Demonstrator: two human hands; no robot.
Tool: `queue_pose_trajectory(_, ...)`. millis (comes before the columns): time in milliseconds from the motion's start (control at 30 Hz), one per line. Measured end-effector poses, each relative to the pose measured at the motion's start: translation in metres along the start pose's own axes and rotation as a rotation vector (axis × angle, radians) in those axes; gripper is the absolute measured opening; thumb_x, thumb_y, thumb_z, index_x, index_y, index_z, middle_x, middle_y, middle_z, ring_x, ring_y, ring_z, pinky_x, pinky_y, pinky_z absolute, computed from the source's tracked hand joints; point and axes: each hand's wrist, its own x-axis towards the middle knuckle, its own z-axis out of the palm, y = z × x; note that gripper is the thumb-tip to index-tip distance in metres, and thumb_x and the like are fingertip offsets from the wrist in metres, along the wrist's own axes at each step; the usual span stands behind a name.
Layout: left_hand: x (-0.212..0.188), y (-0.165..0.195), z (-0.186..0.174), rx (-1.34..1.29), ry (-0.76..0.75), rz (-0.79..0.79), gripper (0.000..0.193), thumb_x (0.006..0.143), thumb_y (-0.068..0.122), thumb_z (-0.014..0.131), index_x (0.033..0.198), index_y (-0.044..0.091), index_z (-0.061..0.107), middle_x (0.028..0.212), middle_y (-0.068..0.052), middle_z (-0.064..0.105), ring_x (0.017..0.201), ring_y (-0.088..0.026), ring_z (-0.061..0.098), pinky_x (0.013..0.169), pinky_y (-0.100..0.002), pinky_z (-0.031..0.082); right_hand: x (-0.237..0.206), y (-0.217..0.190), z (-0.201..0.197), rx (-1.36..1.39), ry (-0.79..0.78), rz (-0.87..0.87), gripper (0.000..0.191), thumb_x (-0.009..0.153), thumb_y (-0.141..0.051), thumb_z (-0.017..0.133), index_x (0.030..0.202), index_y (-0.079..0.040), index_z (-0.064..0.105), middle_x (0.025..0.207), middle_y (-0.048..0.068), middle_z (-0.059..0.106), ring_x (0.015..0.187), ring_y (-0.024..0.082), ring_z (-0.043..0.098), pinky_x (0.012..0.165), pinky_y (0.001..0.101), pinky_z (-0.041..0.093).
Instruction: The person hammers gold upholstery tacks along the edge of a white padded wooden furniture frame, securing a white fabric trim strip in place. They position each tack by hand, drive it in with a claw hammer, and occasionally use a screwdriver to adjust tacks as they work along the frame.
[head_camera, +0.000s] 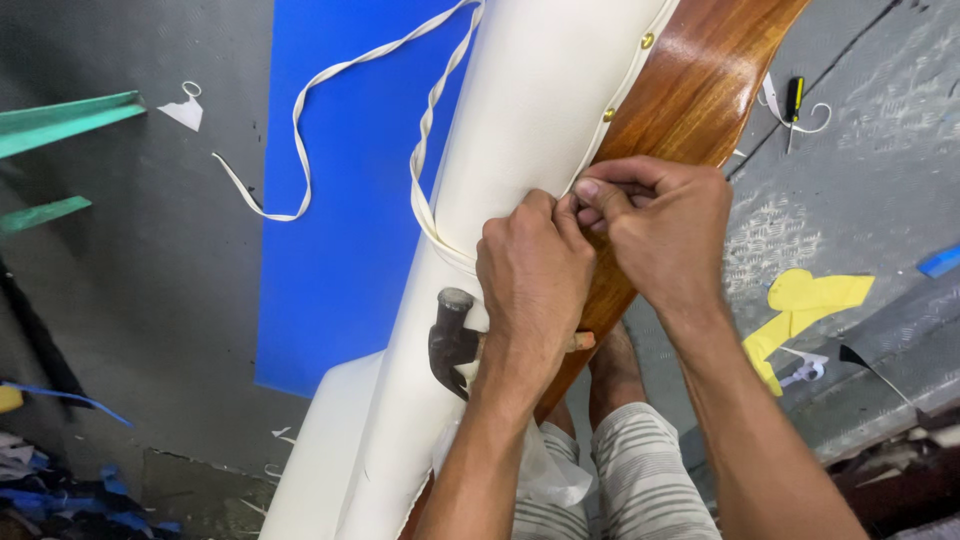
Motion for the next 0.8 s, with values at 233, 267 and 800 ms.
queue_pose_trajectory(233, 0.000, -0.001, 0.001, -0.022, 0.003, 0.024, 0.027, 0.099, 0.018, 0.060, 0.084, -0.002, 0.069, 0.064, -0.022, 0.069, 0.058, -0.037, 0.072, 0.054, -0.046, 0.056, 0.002, 0.003, 0.000, 0.011, -0.008, 0.025, 0.007, 0.091, 0.003, 0.075, 0.097, 0.005, 0.077, 0.083, 0.010, 0.077, 0.068, 0.011, 0.073, 0.060, 0.0235, 0.061)
queue_pose_trajectory(267, 0.000, -0.002, 0.001, -0.033, -0.001, 0.025, 0.026, 0.099, 0.017, 0.059, 0.084, -0.002, 0.069, 0.065, -0.022, 0.069, 0.059, -0.037, 0.073, 0.056, -0.046, 0.056, 0.003, 0.004, 0.000, 0.022, -0.011, 0.041, 0.006, 0.092, 0.002, 0.075, 0.097, 0.005, 0.077, 0.083, 0.010, 0.077, 0.068, 0.011, 0.073, 0.061, 0.0236, 0.061)
queue_pose_trajectory(800, -0.002, 0.010, -0.021, -0.120, -0.094, -0.101, 0.025, 0.097, 0.019, 0.063, 0.087, 0.001, 0.076, 0.055, -0.008, 0.068, 0.044, -0.012, 0.062, 0.042, -0.031, 0.047, -0.011, 0.016, 0.003, 0.349, -0.018, 0.039, 0.012, 0.091, -0.006, 0.076, 0.101, 0.001, 0.079, 0.086, 0.008, 0.080, 0.071, 0.009, 0.073, 0.064, 0.0227, 0.059)
